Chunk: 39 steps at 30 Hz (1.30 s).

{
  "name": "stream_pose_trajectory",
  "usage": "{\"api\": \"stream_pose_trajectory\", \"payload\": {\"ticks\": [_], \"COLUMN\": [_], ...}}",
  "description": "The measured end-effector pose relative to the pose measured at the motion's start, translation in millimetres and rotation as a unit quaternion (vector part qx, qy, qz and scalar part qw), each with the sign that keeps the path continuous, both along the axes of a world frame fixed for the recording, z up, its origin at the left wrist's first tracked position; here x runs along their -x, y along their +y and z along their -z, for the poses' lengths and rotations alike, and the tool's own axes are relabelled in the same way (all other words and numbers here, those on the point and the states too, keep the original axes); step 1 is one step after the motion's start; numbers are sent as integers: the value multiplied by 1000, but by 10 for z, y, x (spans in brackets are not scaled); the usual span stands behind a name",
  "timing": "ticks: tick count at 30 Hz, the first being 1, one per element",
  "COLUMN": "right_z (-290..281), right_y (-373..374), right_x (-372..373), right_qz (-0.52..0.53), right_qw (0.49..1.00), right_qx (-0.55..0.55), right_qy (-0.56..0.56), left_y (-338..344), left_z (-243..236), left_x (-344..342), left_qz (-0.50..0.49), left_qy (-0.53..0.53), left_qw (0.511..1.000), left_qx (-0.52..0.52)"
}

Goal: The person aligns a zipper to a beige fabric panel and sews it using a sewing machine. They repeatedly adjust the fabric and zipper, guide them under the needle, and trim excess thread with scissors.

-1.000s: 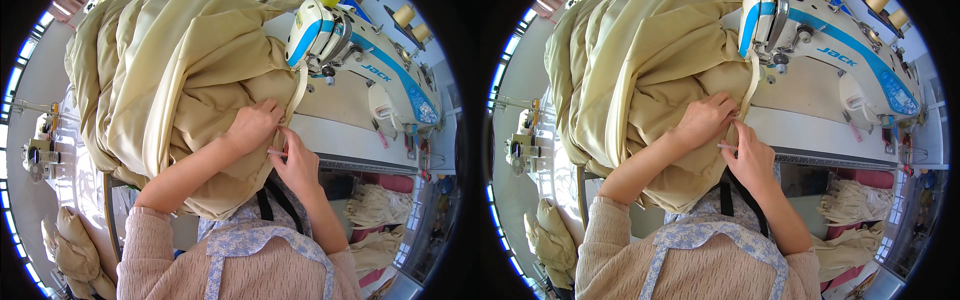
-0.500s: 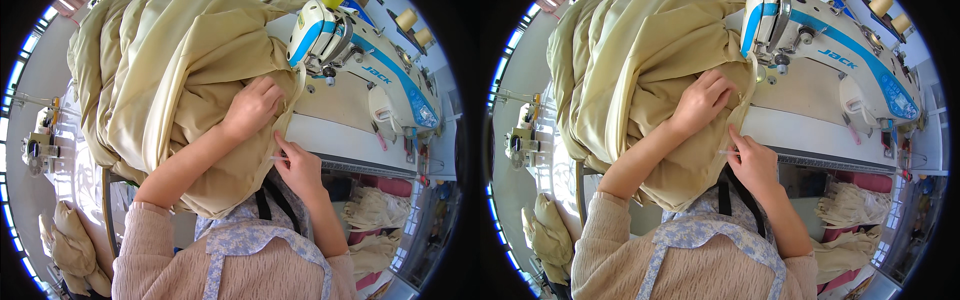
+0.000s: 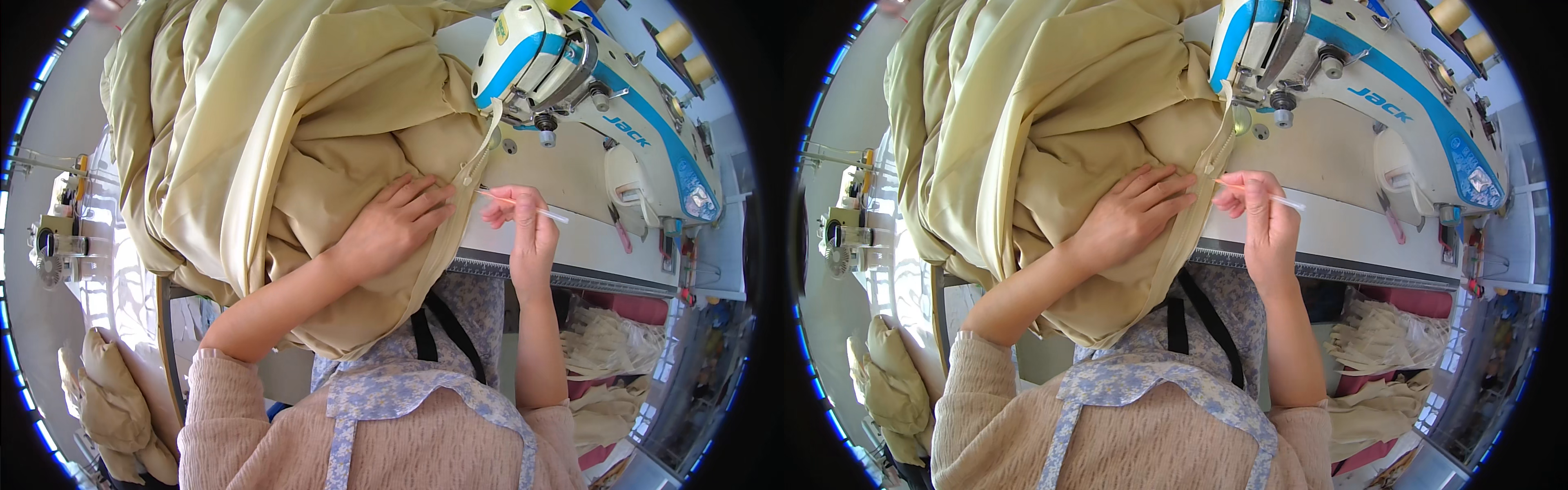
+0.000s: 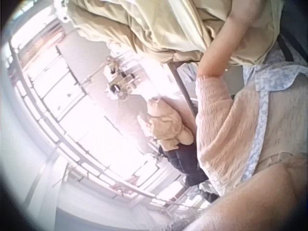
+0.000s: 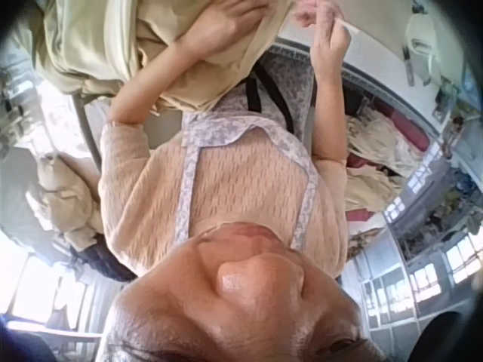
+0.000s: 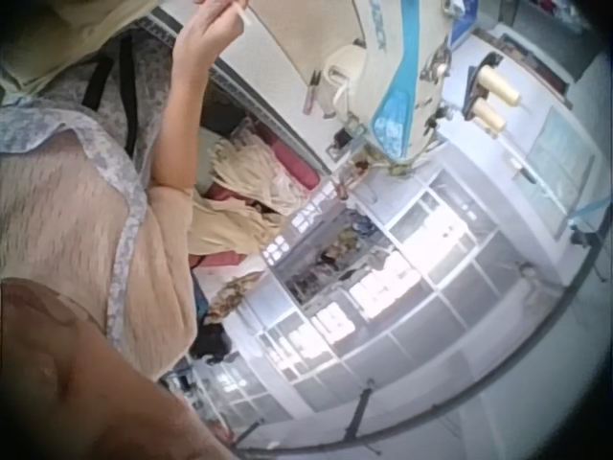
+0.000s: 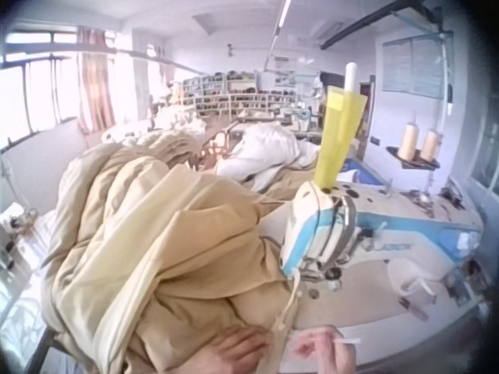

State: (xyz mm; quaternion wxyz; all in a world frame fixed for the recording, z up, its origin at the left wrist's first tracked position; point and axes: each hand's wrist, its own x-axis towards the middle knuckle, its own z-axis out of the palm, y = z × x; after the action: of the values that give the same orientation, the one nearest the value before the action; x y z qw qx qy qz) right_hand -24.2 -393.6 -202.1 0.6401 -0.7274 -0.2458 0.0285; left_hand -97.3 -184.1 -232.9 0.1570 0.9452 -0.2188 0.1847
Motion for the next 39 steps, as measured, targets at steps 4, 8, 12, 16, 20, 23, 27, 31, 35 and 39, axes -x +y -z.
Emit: {"api": "stream_pose_trajectory", "payload": {"ticks": [4, 8, 12, 16, 20, 23, 27, 31, 35, 39], "right_z": [246, 368, 382, 389, 399, 394, 364, 353, 371, 363], "right_y": [162, 228, 249, 265, 275, 281, 290, 312, 261, 18], "right_x": [-41, -92, -114, -116, -117, -121, -118, -104, -98, -77], "right_qz": [-21, -4, -4, -8, -8, -6, -5, -9, 5, 34], "right_qw": [998, 1000, 1000, 999, 998, 996, 994, 993, 1000, 989], "right_qx": [-43, -17, 22, 47, 59, 76, 101, 108, 13, -138], "right_qy": [27, 4, 0, -13, -21, -35, -51, -41, 16, 48], "left_y": [-7, -13, -20, -27, -30, -31, -32, -30, -31, -20], "left_z": [1, 4, -9, -20, -30, -38, -42, -30, -45, -143], "left_x": [17, -4, -6, -4, -6, -2, -2, -9, -3, -36], "left_qz": [-16, -22, -25, -30, -32, -32, -32, -31, -28, -27], "left_qy": [25, 21, 20, 12, 6, 8, 8, 4, 11, 14], "left_qw": [998, 998, 998, 997, 997, 997, 997, 997, 997, 994], "left_qx": [49, 50, 56, 63, 74, 71, 75, 73, 71, 107]}}
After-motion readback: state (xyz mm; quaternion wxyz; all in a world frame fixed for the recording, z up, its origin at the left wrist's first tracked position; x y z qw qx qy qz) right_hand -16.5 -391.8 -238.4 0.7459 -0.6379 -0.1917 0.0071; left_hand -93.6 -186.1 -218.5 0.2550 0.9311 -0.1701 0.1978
